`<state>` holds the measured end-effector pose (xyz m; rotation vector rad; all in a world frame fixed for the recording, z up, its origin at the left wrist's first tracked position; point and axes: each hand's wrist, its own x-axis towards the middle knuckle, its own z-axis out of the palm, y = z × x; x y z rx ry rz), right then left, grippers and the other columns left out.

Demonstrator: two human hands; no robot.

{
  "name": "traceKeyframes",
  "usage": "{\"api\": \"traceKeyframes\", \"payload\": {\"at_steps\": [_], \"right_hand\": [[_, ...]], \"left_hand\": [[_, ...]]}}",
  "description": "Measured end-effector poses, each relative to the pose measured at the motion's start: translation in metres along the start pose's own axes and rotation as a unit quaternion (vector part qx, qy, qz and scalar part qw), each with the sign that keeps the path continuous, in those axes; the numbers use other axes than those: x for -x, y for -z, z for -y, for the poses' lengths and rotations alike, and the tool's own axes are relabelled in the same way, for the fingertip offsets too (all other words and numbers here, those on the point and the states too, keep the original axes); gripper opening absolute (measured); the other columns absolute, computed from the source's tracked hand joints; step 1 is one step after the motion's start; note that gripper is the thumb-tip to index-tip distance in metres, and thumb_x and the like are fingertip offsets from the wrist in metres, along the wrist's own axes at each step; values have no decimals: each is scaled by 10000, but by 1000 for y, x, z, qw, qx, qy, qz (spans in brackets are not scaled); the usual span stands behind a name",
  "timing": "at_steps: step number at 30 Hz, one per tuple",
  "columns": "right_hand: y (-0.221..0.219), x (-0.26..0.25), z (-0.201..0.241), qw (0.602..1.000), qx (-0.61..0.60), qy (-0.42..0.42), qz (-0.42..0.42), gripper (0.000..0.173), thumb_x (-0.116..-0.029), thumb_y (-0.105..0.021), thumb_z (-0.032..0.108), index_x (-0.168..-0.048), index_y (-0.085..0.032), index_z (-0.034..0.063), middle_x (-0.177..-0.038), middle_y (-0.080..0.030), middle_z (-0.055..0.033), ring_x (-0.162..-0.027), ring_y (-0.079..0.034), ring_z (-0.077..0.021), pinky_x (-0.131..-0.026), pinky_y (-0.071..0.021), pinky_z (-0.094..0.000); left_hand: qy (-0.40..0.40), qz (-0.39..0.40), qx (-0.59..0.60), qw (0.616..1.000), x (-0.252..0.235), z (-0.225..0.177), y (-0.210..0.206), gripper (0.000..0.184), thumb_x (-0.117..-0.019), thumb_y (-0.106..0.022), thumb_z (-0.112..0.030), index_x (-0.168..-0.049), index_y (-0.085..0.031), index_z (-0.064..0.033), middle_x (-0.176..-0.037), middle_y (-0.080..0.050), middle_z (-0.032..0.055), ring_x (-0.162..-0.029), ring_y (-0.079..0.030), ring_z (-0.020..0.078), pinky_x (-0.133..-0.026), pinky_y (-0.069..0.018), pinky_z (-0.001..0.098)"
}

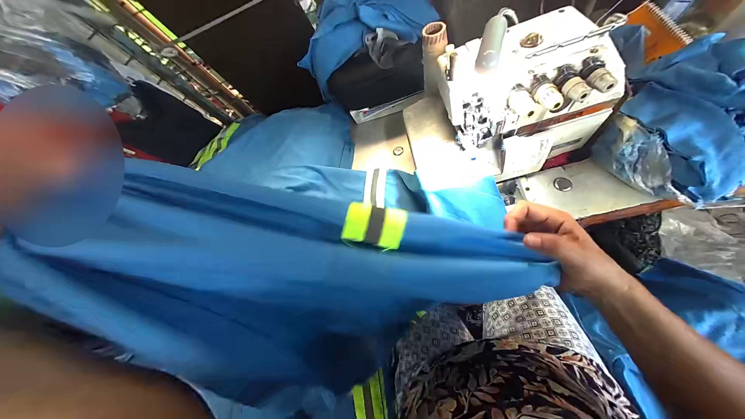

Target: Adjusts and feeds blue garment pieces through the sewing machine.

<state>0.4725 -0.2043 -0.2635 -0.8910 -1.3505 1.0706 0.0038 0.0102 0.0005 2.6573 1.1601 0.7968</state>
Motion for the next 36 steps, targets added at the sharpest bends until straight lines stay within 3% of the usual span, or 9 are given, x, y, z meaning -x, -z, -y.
{"api": "traceKeyframes", "payload": {"at_steps": [4,7,11,16,19,22,25,28,36], "right_hand": [[2,-22,6,934,355,16,20,185,-894,-620,227,-878,-690,57,-678,-617,-60,-611,-600,-180,-542,-471,-417],[12,-40,-18,958,264,-30,-112,65,-889,-664,111,-833,-697,106,-670,-612,40,-584,-553,-38,-548,-469,-256],[5,-39,-35,973,69,-75,-209,50,-901,-728,119,-866,-700,97,-766,-678,32,-716,-642,-38,-693,-552,-244],[-9,-30,-33,949,-132,-72,-276,99,-962,-638,46,-872,-666,75,-790,-681,-13,-733,-657,-88,-722,-575,-279],[-20,-35,-22,939,-184,-38,-288,195,-1025,-538,72,-868,-654,83,-798,-683,-19,-741,-661,-91,-736,-586,-293],[-19,-33,-12,958,-124,18,-258,186,-1024,-537,125,-900,-675,130,-837,-679,20,-778,-658,-71,-758,-586,-287],[-12,-24,-3,975,-83,69,-196,167,-1038,-542,172,-1012,-705,156,-938,-697,35,-856,-676,-62,-792,-598,-294],[-10,-18,11,974,-25,106,-196,170,-1049,-534,152,-1012,-700,138,-925,-694,55,-848,-665,-28,-780,-583,-235],[-6,-25,-48,972,121,-42,-196,187,-942,-682,182,-1069,-696,45,-927,-718,-14,-818,-679,-57,-772,-580,-258]], "left_hand": [[279,4,-104,955,-42,28,-46,244,-1028,-611,-149,-1123,-631,74,-1052,-632,281,-949,-605,347,-856,-472,551],[330,1,-166,929,-28,82,-138,513,-1055,-530,-273,-1404,-506,103,-1390,-410,508,-1296,-363,725,-963,-249,896],[356,-141,-263,886,0,122,-232,621,-1034,-399,-549,-1502,-502,-154,-1533,-435,291,-1485,-275,526,-1136,-170,768],[132,-229,-59,963,-1,39,-227,455,-1076,-374,-231,-1173,-628,133,-1287,-564,356,-1273,-514,470,-1102,-365,583],[-55,-170,76,981,-1,-50,-268,333,-1054,-412,-139,-1004,-600,132,-1210,-609,281,-1192,-597,335,-1036,-480,475],[-165,-25,192,967,-11,-135,-297,334,-1051,-478,-195,-1290,-518,35,-1288,-611,164,-1261,-577,226,-1045,-502,411],[-157,147,210,954,-31,-174,-299,538,-1061,-463,-411,-1417,-566,-20,-1358,-635,118,-1303,-562,206,-1095,-445,435],[-119,231,273,926,-49,-187,-296,282,-1039,-567,-310,-1089,-738,-91,-876,-717,-46,-794,-648,-16,-722,-536,207],[-58,63,216,973,-61,-164,-328,173,-1022,-588,-119,-975,-730,-32,-906,-703,50,-808,-652,85,-757,-549,285]]}}
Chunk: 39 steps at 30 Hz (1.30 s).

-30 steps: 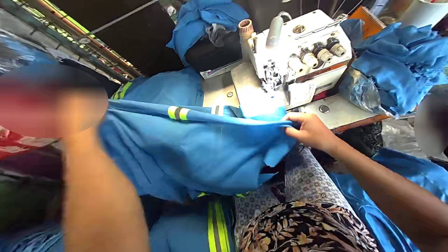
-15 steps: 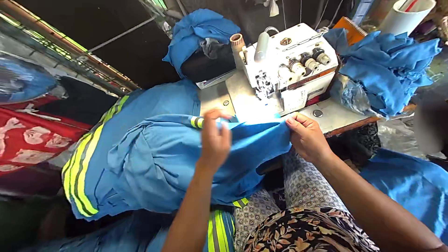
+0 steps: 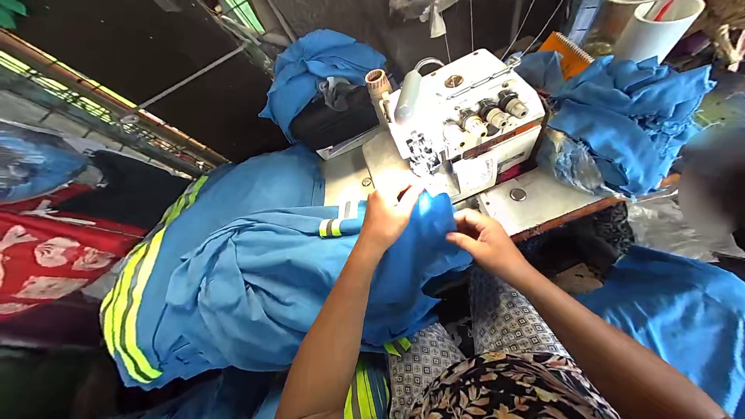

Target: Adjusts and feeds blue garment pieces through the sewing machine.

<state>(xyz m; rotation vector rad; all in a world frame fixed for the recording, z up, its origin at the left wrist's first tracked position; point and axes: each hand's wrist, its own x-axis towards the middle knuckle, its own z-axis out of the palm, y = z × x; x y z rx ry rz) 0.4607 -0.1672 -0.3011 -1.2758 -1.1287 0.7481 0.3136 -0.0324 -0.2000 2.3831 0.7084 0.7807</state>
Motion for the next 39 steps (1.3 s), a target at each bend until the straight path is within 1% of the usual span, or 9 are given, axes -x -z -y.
{"api": "traceKeyframes", "payload": {"at_steps": [3,9,15,19,23,27,32,36,39], "right_hand": [[-7,9,-15,999,-3,-30,-27,133,-934,-678,165,-989,-713,50,-910,-682,-2,-818,-643,-23,-766,-550,-209],[-6,11,-8,995,-28,-36,-93,102,-965,-596,125,-1030,-643,61,-854,-663,27,-741,-617,5,-683,-523,-168],[-1,2,-18,989,80,-100,-70,322,-953,-660,213,-1239,-671,65,-776,-611,36,-655,-547,-34,-646,-485,-224],[4,2,-12,983,130,-125,-25,189,-961,-656,242,-885,-717,79,-762,-632,19,-675,-561,-26,-657,-472,-245],[3,20,-12,984,85,-156,-19,173,-939,-701,249,-862,-708,94,-723,-645,50,-600,-578,14,-566,-494,-175],[-4,30,-12,987,46,-149,-47,182,-946,-696,275,-848,-696,122,-678,-633,79,-534,-565,27,-497,-483,-155],[-2,16,-15,991,76,-88,-68,218,-975,-653,279,-854,-696,103,-748,-636,50,-600,-571,26,-544,-484,-154],[-5,21,-19,986,141,-31,-81,258,-966,-648,317,-935,-725,72,-976,-621,-59,-869,-606,-74,-757,-520,-211],[-5,35,-19,987,143,-35,-65,216,-958,-647,260,-1030,-718,68,-1014,-699,-51,-917,-654,-94,-815,-540,-266]], "left_hand": [[16,-31,-61,998,1,12,-5,178,-1009,-627,-131,-1035,-756,-11,-977,-740,128,-900,-708,194,-852,-570,400],[-5,-55,-120,991,-6,16,-10,136,-970,-676,-134,-966,-755,-24,-925,-733,119,-839,-704,205,-788,-577,412],[13,-44,-133,990,-15,24,-15,97,-925,-702,-124,-884,-733,-42,-753,-674,77,-674,-636,166,-638,-530,379],[8,-45,-97,994,-11,29,-13,89,-878,-750,-121,-893,-706,-45,-693,-617,32,-596,-558,101,-567,-471,293],[34,-24,-57,998,-6,25,-10,63,-860,-770,-119,-838,-723,-82,-686,-626,-16,-600,-552,39,-573,-465,239],[53,-24,-101,993,-7,20,-9,116,-880,-778,-166,-818,-737,-78,-698,-652,16,-630,-588,91,-616,-489,311],[37,-35,-90,995,-16,30,-11,54,-907,-732,-116,-940,-735,-73,-772,-680,59,-658,-621,154,-627,-527,364],[38,-29,-42,998,-11,29,-7,79,-890,-748,-83,-956,-707,-69,-744,-643,70,-590,-565,162,-547,-479,336],[-48,-134,-121,982,2,32,-16,120,-911,-726,-106,-1016,-733,-48,-931,-701,98,-815,-665,174,-738,-562,336]]}}
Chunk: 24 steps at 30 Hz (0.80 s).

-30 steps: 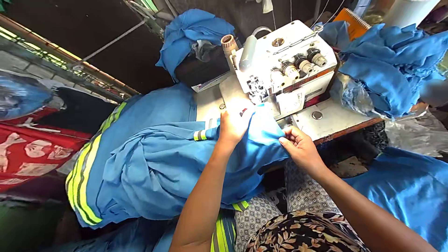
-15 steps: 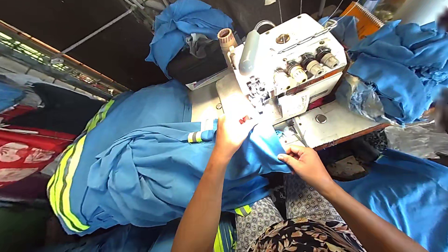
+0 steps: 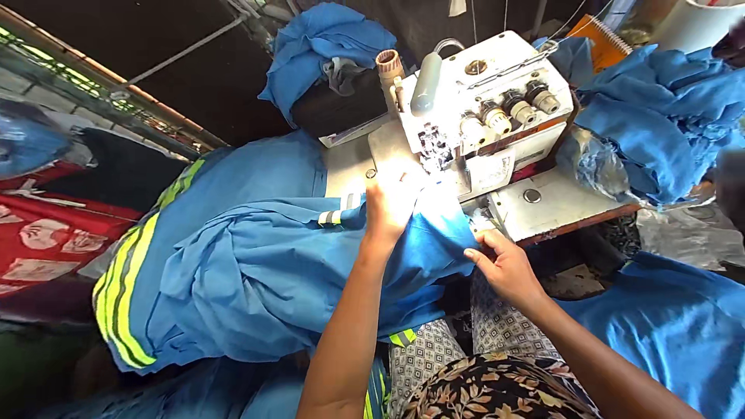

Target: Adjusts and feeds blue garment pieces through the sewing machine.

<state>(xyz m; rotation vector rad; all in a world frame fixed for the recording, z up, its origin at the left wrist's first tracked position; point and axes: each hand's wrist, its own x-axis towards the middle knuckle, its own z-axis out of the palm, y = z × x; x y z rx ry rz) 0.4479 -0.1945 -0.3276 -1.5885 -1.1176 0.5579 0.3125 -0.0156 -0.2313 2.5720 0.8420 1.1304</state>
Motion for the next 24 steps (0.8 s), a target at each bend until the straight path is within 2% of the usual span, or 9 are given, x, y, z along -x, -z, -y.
{"api": "traceKeyframes", "payload": {"at_steps": [2,4,6,9,13,16,20,22,24], "right_hand": [[4,11,3,997,-78,-27,6,142,-934,-676,169,-1042,-703,81,-948,-723,13,-840,-682,-24,-765,-575,-198],[8,20,17,977,-207,-50,1,167,-884,-725,83,-1043,-692,47,-884,-719,2,-749,-681,-49,-677,-583,-196],[13,24,38,958,-284,-39,2,282,-847,-762,64,-1105,-650,46,-848,-714,7,-694,-674,-59,-620,-580,-202],[16,21,50,945,-326,-2,12,355,-828,-786,30,-1131,-604,63,-798,-697,11,-651,-668,-63,-598,-584,-212],[3,8,33,945,-326,1,4,159,-856,-735,-5,-981,-668,69,-795,-695,17,-640,-648,-57,-592,-567,-212],[-4,-21,26,955,-294,30,2,117,-900,-678,1,-1013,-697,25,-830,-707,12,-677,-655,-51,-629,-576,-222],[-10,-60,31,970,-234,55,-27,103,-919,-660,19,-985,-739,14,-820,-730,-8,-672,-670,-55,-638,-585,-229],[-11,-72,34,986,-132,80,-57,125,-944,-652,73,-1002,-758,42,-825,-733,5,-678,-669,-31,-647,-578,-214],[-10,-76,40,992,-3,102,-76,149,-970,-636,123,-1013,-763,59,-831,-726,-7,-710,-677,-41,-683,-582,-229]], "left_hand": [[-100,-95,-22,990,35,0,-11,246,-921,-703,-248,-1042,-709,-34,-1104,-655,166,-1108,-600,297,-990,-479,441],[-152,-81,-10,985,86,-13,-27,520,-937,-580,-650,-1250,-611,-237,-1348,-551,31,-1364,-427,247,-1161,-287,478],[-175,-40,-41,983,125,-30,-46,692,-874,-564,-764,-1440,-405,-399,-1614,-302,-66,-1548,-154,197,-1228,-76,531],[-119,-80,-118,983,132,-30,-54,549,-959,-591,-445,-1455,-365,-382,-1613,-304,26,-1564,-102,298,-1210,-52,615],[-120,-42,-139,982,111,-19,-28,474,-977,-544,-61,-1331,-667,-351,-1417,-637,12,-1516,-323,333,-1171,-117,661],[-130,-15,-156,979,94,-11,-20,475,-947,-571,8,-1294,-722,-280,-1326,-705,-10,-1464,-429,356,-1120,-182,740],[-60,90,-169,980,50,-11,0,455,-875,-584,59,-1243,-750,-150,-1393,-644,139,-1436,-455,402,-1133,-106,810],[39,192,-167,966,22,-15,12,437,-921,-567,20,-1343,-666,-37,-1530,-495,221,-1521,-300,409,-1158,6,778],[83,233,-170,954,-1,-9,15,509,-937,-591,-30,-1446,-579,-61,-1606,-398,198,-1555,-201,412,-1139,24,797]]}}
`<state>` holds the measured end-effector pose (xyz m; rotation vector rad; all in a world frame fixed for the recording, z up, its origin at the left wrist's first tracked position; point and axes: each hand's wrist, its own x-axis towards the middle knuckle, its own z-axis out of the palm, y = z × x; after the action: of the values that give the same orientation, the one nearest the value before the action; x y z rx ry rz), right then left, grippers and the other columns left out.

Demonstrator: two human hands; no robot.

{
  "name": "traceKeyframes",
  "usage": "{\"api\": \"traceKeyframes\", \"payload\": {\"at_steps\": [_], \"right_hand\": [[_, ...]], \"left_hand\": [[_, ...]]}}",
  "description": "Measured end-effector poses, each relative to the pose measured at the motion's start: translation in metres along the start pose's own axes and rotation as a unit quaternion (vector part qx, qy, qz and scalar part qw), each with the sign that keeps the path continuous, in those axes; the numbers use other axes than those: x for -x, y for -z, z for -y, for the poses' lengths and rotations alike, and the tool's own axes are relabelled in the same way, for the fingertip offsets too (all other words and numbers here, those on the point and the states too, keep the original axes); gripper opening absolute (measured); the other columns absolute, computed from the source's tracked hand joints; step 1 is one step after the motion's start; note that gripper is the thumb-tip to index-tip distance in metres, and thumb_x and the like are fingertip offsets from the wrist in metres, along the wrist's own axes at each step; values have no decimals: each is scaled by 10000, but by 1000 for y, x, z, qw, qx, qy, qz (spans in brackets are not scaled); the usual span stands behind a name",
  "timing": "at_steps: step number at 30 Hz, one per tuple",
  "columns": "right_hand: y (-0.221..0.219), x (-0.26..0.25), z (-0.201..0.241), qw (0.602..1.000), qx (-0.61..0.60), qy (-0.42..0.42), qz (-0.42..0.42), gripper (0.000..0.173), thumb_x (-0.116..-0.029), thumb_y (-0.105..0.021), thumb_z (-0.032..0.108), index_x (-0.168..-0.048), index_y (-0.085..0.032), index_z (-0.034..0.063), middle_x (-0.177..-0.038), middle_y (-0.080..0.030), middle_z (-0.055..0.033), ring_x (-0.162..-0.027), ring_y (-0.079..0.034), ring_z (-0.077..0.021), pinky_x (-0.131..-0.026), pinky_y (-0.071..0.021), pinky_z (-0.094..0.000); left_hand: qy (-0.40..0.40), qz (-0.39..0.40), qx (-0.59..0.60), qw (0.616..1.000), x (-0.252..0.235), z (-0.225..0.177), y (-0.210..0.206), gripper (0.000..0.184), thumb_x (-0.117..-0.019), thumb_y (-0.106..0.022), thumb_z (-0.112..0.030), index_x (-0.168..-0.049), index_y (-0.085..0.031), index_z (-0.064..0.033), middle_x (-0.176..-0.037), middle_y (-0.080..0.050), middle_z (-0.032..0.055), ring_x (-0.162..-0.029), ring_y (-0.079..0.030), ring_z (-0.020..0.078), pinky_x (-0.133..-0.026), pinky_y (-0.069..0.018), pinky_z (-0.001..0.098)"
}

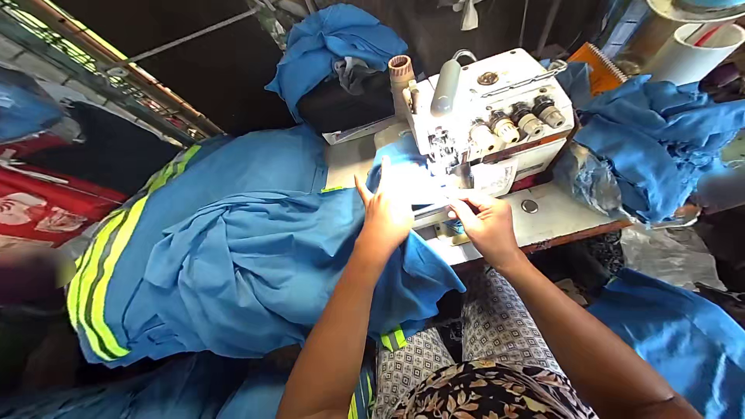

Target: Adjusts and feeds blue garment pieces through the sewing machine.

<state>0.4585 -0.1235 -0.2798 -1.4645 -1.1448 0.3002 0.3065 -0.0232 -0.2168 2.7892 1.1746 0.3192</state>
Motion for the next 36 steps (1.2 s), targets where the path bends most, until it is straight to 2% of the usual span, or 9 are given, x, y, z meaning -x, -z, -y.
{"api": "traceKeyframes", "payload": {"at_steps": [5,10,15,20,25,28,30,33,36], "right_hand": [[8,12,2,988,141,62,24,290,-1023,-527,162,-1181,-751,67,-855,-743,-54,-771,-698,-164,-757,-579,-341],[42,50,-15,996,81,28,34,327,-1009,-567,216,-1260,-714,65,-943,-724,-41,-837,-665,-102,-793,-565,-260],[47,56,-21,990,-103,-90,-41,264,-974,-614,166,-1174,-700,15,-1016,-678,-70,-812,-656,-66,-708,-573,-219],[37,58,-27,993,-99,31,-54,309,-892,-734,186,-1059,-577,-22,-1035,-631,-106,-881,-643,-101,-780,-573,-256],[-5,78,-22,993,6,55,105,224,-865,-692,140,-1033,-700,-7,-987,-720,-142,-935,-699,-238,-844,-578,-405],[-27,67,4,983,-130,81,100,121,-898,-711,128,-905,-721,8,-836,-719,-58,-782,-670,-69,-752,-549,-219],[-34,56,28,955,-261,68,120,129,-923,-733,120,-898,-726,-6,-831,-716,-10,-770,-651,15,-734,-551,-155],[-40,38,47,934,-336,-61,108,174,-972,-647,100,-837,-743,46,-755,-705,37,-713,-654,-1,-696,-561,-208],[-23,26,21,861,-393,-290,141,314,-1090,-462,196,-939,-670,15,-802,-694,-44,-750,-686,-132,-709,-596,-323]], "left_hand": [[86,98,-27,991,-50,10,16,683,-983,-518,-28,-1602,-376,-280,-1676,-303,-102,-1590,-21,375,-1069,81,849],[202,150,-120,960,13,-25,43,203,-973,-609,-131,-1078,-711,10,-1091,-697,260,-1097,-640,475,-938,-438,700],[45,268,30,962,12,-113,-31,359,-1054,-460,-130,-1380,-582,-44,-1295,-646,205,-1176,-644,387,-955,-522,570],[-29,157,315,936,14,-57,-29,303,-1062,-504,-197,-1145,-720,-2,-1067,-731,142,-1060,-683,222,-984,-515,444],[285,-151,724,610,103,-39,5,342,-1122,-344,-260,-1275,-541,-26,-1067,-724,84,-1001,-720,181,-885,-613,418],[251,-381,707,541,119,-37,43,394,-1128,-221,-378,-1333,-466,-147,-1144,-666,-17,-1113,-664,120,-961,-570,393],[117,-517,632,565,93,-27,56,374,-1124,-214,-352,-1285,-487,-153,-1099,-677,-56,-1081,-663,88,-956,-563,358],[33,-562,375,737,9,-4,43,246,-1071,-433,-129,-1154,-553,69,-1022,-657,31,-1014,-633,44,-936,-500,225],[108,-204,152,961,-59,19,0,574,-1088,-418,-358,-1565,-399,-40,-1601,-389,225,-1518,-315,360,-1253,-198,541]]}}
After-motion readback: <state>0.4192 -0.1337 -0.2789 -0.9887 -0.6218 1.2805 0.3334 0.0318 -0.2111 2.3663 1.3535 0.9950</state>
